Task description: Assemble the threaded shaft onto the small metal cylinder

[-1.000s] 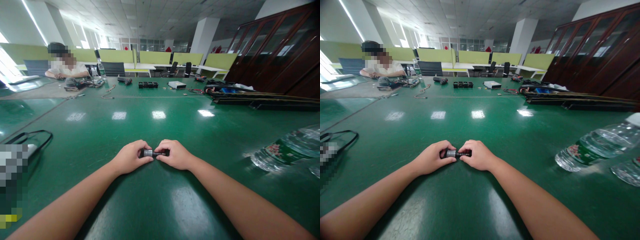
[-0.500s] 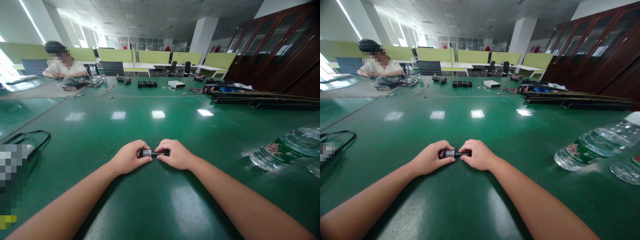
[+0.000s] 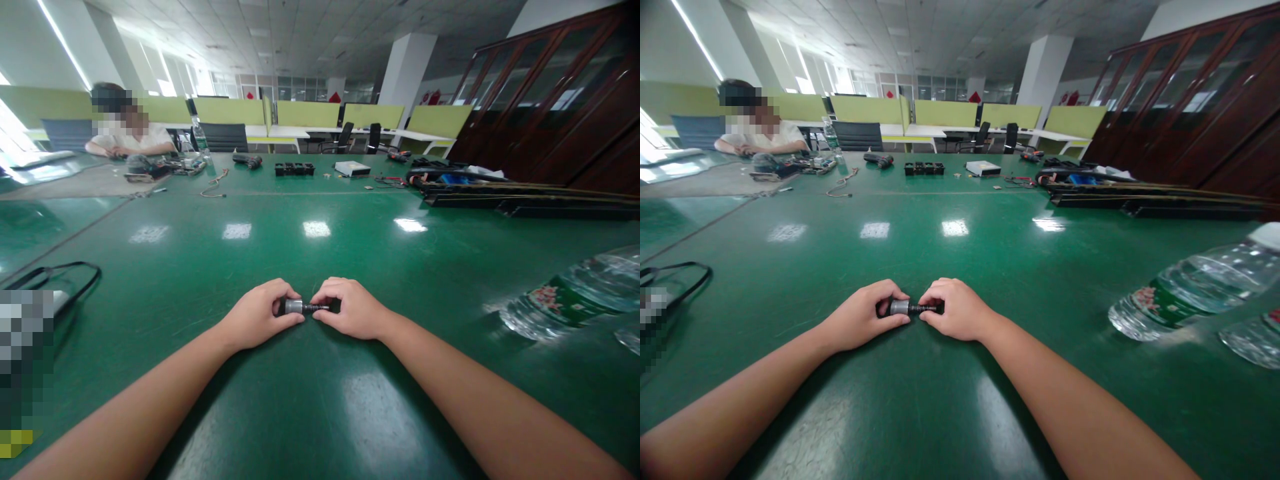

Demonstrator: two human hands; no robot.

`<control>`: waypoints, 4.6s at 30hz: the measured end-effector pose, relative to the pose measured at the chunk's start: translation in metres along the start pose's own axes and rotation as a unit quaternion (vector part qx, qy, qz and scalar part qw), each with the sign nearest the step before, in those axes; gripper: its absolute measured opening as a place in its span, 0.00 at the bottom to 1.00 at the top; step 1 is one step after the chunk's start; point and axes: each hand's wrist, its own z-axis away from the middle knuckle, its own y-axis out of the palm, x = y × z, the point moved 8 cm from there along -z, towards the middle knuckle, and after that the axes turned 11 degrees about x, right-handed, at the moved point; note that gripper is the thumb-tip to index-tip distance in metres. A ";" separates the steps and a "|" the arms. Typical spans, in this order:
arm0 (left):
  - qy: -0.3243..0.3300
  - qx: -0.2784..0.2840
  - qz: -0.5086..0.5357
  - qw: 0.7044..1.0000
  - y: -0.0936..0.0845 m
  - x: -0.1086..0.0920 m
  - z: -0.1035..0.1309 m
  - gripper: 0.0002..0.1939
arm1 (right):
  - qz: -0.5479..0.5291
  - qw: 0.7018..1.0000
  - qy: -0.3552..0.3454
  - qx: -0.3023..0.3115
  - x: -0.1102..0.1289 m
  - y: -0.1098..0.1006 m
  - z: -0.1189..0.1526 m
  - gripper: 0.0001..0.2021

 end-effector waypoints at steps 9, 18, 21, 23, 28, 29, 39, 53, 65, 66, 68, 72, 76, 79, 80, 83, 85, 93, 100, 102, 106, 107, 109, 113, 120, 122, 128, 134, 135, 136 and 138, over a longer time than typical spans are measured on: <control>-0.007 -0.001 0.003 1.000 -0.001 -0.001 0.000 0.14 | 0.010 1.000 -0.001 -0.009 -0.002 -0.004 0.001 0.04; -0.008 -0.005 0.006 1.000 -0.001 0.001 0.000 0.13 | 0.008 1.000 -0.002 -0.021 -0.007 -0.007 0.004 0.03; -0.011 -0.005 0.005 1.000 -0.001 0.001 0.000 0.13 | 0.003 1.000 0.003 -0.024 -0.011 -0.010 0.006 0.03; -0.015 -0.006 0.005 1.000 -0.001 0.002 0.000 0.14 | -0.005 1.000 0.010 -0.026 -0.015 -0.012 0.007 0.04; -0.020 -0.007 0.002 1.000 -0.001 0.003 -0.001 0.15 | -0.007 0.999 0.029 -0.022 -0.024 -0.018 0.010 0.03; -0.021 -0.007 0.001 1.000 -0.001 0.003 -0.001 0.14 | -0.004 0.999 0.031 -0.022 -0.026 -0.019 0.011 0.03; -0.021 -0.010 -0.002 1.000 -0.002 0.002 0.000 0.14 | -0.007 0.999 0.040 -0.019 -0.030 -0.021 0.014 0.03; -0.008 -0.004 0.002 1.000 -0.001 0.001 -0.001 0.14 | -0.133 0.991 0.016 -0.014 -0.014 0.002 0.002 0.21; -0.009 -0.001 -0.001 1.000 0.001 0.001 -0.001 0.15 | -0.075 0.997 0.003 -0.009 -0.006 0.001 0.002 0.14; -0.008 0.000 -0.002 1.000 0.001 0.001 0.000 0.15 | -0.071 0.997 0.001 -0.009 -0.006 0.001 0.002 0.14; -0.010 0.004 -0.004 1.000 0.001 0.001 0.000 0.16 | -0.062 0.998 -0.002 -0.008 -0.005 0.002 0.002 0.14; -0.013 0.008 -0.007 1.000 0.002 0.002 0.000 0.17 | -0.047 0.999 -0.004 -0.001 -0.002 0.004 0.000 0.12; -0.015 0.008 -0.006 1.000 0.002 0.002 0.000 0.17 | -0.037 0.999 -0.006 0.002 0.000 0.003 0.000 0.11; -0.014 0.004 -0.004 1.000 0.001 0.001 0.000 0.17 | -0.029 1.000 -0.010 0.002 0.001 0.003 -0.001 0.10; -0.015 0.003 -0.003 1.000 0.001 0.000 0.000 0.17 | -0.027 1.000 -0.012 0.002 0.002 0.004 -0.001 0.10; -0.025 0.002 -0.004 1.000 0.001 0.002 -0.001 0.17 | -0.020 1.000 -0.014 0.000 0.002 0.005 -0.002 0.09; -0.027 0.004 -0.006 1.000 0.001 0.003 -0.001 0.17 | -0.013 1.000 -0.013 -0.002 0.001 0.006 -0.002 0.09; -0.009 -0.008 -0.006 1.000 0.001 0.001 -0.001 0.15 | 0.003 1.000 -0.018 -0.009 0.002 0.008 -0.004 0.06; -0.007 -0.008 0.000 1.000 -0.001 -0.002 -0.001 0.14 | -0.008 1.000 -0.019 -0.012 0.002 0.006 -0.003 0.04; -0.006 -0.008 -0.001 1.000 -0.001 -0.002 -0.001 0.13 | -0.019 1.000 -0.017 -0.015 0.001 0.006 -0.003 0.04; -0.008 -0.004 -0.004 1.000 0.000 -0.002 -0.001 0.14 | -0.040 0.999 -0.005 -0.015 -0.002 0.006 -0.003 0.05; -0.010 -0.004 -0.005 1.000 0.000 -0.001 -0.001 0.14 | -0.043 0.999 -0.003 -0.014 -0.002 0.005 -0.003 0.05; -0.011 -0.001 -0.006 1.000 0.000 -0.001 -0.001 0.14 | -0.045 0.999 -0.003 -0.012 -0.001 0.005 -0.003 0.05; -0.010 0.000 -0.008 1.000 0.000 -0.001 -0.001 0.14 | -0.048 0.999 -0.002 -0.010 0.000 0.003 -0.003 0.04; -0.013 0.001 -0.007 1.000 0.001 0.001 -0.002 0.15 | -0.058 0.998 0.006 -0.008 -0.004 0.003 -0.003 0.04; -0.016 0.003 -0.005 1.000 0.001 0.001 -0.002 0.15 | -0.059 0.998 0.007 -0.007 -0.005 0.004 -0.002 0.04; -0.020 0.004 -0.004 1.000 0.001 0.001 -0.002 0.15 | -0.060 0.998 0.009 -0.004 -0.005 0.002 -0.002 0.04; -0.023 0.006 -0.004 1.000 0.002 0.001 -0.001 0.15 | -0.063 0.998 0.013 -0.004 -0.006 0.001 -0.001 0.05; -0.023 0.006 -0.004 1.000 0.002 0.001 -0.001 0.15 | -0.064 0.998 0.013 -0.003 -0.006 0.001 -0.001 0.05; -0.024 0.007 -0.004 1.000 0.002 0.002 -0.001 0.15 | -0.064 0.998 0.012 -0.003 -0.006 0.001 -0.001 0.05; -0.024 0.007 -0.004 1.000 0.002 0.002 -0.001 0.15 | -0.063 0.998 0.010 -0.003 -0.006 0.001 0.000 0.05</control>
